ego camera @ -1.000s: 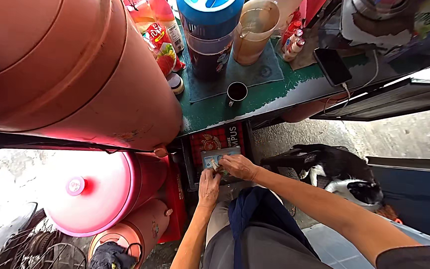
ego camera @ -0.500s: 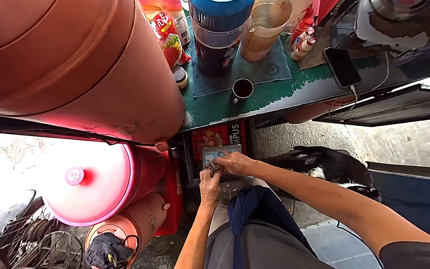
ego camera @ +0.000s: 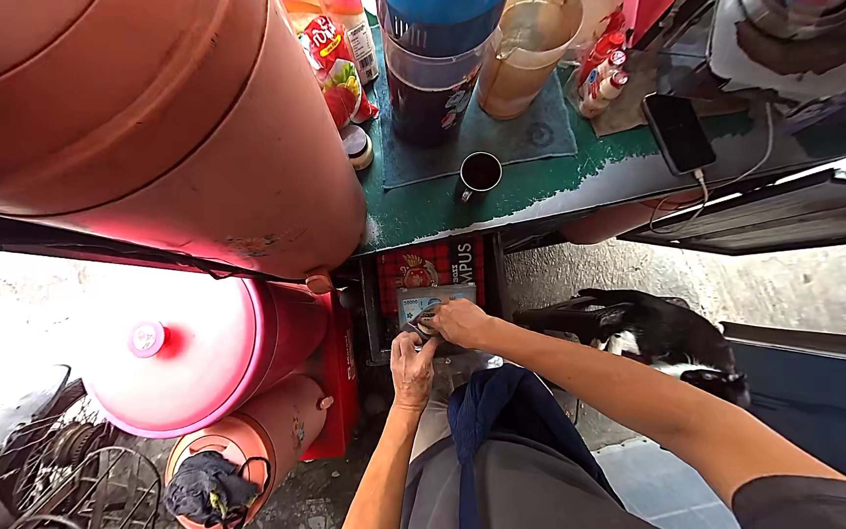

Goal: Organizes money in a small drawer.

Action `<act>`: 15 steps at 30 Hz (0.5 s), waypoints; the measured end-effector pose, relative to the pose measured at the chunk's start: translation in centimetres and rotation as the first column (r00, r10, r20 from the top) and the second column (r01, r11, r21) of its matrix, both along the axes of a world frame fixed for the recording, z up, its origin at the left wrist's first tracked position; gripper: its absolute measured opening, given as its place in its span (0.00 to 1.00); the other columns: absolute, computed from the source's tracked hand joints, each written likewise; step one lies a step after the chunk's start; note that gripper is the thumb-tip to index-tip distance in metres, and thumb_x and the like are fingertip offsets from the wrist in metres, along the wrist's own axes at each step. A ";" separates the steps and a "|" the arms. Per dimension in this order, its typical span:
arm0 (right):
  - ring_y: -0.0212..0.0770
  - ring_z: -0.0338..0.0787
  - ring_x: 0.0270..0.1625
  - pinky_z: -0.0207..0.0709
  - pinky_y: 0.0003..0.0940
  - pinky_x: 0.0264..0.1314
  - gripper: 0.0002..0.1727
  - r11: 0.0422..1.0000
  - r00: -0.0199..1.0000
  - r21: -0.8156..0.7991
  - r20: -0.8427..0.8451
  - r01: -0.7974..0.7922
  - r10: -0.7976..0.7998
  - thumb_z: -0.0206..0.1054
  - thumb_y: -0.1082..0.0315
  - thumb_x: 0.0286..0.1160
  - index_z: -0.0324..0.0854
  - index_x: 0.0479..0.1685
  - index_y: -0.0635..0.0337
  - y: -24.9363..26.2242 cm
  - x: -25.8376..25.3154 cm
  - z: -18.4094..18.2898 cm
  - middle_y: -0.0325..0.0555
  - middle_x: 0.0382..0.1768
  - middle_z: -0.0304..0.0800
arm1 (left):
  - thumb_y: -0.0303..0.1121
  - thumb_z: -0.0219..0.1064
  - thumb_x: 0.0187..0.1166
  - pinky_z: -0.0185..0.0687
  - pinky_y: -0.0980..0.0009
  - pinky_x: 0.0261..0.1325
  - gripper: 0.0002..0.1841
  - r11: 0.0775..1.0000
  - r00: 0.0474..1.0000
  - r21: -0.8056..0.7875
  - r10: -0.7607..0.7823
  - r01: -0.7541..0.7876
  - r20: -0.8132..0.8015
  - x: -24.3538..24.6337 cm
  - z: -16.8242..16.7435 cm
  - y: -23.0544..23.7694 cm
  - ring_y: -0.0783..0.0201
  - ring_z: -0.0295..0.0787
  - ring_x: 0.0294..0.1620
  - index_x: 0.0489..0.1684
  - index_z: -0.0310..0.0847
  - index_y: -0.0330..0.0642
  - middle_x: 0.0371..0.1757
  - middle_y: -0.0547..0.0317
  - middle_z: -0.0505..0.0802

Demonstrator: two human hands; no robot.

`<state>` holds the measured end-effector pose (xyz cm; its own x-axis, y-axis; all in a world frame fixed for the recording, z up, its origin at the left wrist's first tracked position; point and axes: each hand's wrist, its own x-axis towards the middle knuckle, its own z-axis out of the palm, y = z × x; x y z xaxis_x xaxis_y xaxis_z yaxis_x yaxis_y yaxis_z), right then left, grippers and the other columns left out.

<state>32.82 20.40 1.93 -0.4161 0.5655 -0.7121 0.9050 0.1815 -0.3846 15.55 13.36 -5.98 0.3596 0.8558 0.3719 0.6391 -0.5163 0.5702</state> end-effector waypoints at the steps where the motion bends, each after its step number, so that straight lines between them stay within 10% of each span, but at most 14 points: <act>1: 0.71 0.86 0.62 0.77 0.65 0.59 0.17 0.996 0.997 0.063 -0.049 0.059 -0.056 0.48 0.73 0.90 0.80 0.60 0.73 -0.2 0.2 -0.4 0.72 0.59 0.85 | 0.24 0.70 0.72 0.80 0.61 0.69 0.10 1.000 1.000 0.007 0.002 -0.002 -0.002 0.0 0.0 0.0 0.49 0.86 0.58 0.36 0.96 0.52 0.42 0.48 0.89; 8: 0.69 0.91 0.52 0.82 0.62 0.48 0.11 0.910 0.956 0.340 -0.248 0.237 -0.157 0.58 0.73 0.82 0.83 0.50 0.71 -3.5 0.8 -2.5 0.68 0.47 0.89 | 0.25 0.71 0.73 0.72 0.50 0.79 0.10 0.998 0.998 0.057 -0.025 0.027 -0.050 -0.5 -0.5 -0.1 0.48 0.86 0.67 0.37 0.95 0.55 0.56 0.49 0.93; 15: 0.67 0.87 0.62 0.80 0.59 0.62 0.18 0.970 0.970 0.010 -0.019 0.243 -0.242 0.56 0.80 0.80 0.76 0.67 0.67 -1.8 1.4 1.3 0.69 0.62 0.82 | 0.26 0.65 0.79 0.66 0.43 0.82 0.10 0.994 0.980 0.046 -0.093 0.102 -0.175 -0.3 0.0 0.7 0.54 0.89 0.66 0.41 0.92 0.52 0.50 0.62 0.96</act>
<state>34.17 18.65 3.18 -0.2781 0.6595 -0.6984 0.9156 -0.0377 -0.4003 15.25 14.02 -5.97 0.5032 0.7936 0.3422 0.6704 -0.6083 0.4249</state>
